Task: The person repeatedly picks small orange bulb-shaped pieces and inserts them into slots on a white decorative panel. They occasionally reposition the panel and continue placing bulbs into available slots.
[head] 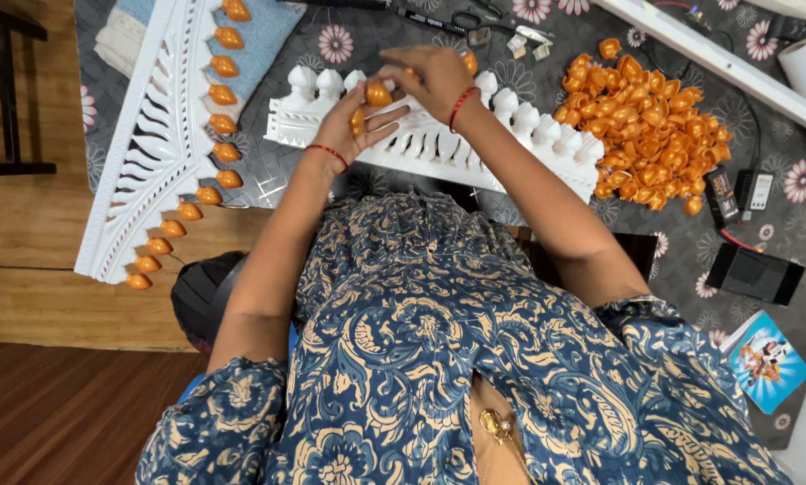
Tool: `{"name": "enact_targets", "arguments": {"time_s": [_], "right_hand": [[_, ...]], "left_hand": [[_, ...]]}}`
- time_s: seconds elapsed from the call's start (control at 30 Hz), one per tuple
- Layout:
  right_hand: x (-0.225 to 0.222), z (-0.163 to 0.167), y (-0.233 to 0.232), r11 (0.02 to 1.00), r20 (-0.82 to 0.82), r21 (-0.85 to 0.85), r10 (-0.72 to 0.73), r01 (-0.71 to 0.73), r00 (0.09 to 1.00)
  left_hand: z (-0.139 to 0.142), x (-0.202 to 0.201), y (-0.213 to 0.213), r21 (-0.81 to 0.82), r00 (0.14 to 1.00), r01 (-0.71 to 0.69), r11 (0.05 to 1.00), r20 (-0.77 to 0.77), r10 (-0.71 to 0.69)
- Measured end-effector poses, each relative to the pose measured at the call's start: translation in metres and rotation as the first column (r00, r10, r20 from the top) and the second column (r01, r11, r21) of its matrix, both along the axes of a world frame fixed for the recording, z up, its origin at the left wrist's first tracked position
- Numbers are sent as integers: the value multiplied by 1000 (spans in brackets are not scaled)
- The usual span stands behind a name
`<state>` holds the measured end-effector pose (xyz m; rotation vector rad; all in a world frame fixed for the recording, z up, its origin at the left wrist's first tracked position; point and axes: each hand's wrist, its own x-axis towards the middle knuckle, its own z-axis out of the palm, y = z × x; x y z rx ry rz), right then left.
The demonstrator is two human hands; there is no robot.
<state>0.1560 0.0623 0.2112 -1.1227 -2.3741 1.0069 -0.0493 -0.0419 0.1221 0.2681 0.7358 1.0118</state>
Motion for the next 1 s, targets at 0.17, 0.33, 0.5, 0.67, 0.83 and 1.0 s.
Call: {"name": "enact_targets", "arguments": {"time_s": [0.17,0.33,0.5,0.67,0.83,1.0], "right_hand": [[12,-24,34,878,337,277,293,-391,895],[-1,-59,40,764,644,57,464,-642,609],[-26,-70,46,714,820,-56,432,-698,376],[-34,-72,47,746,820,-81,426,-661,381],[-36,-71,51,748,790,-94,458,-658,407],[-27,-67,51,688,781,33,435,-725,448]], "left_hand": [[-22,16,5,98,799,184,978,-594,-91],[-4,41,5,150,-10,498,854,-984,179],[15,47,7,67,-167,512,856,-970,176],[19,42,11,50,-106,466,883,-988,112],[20,41,13,48,-71,451,891,-993,90],[17,39,16,52,-53,456,889,-995,86]]}}
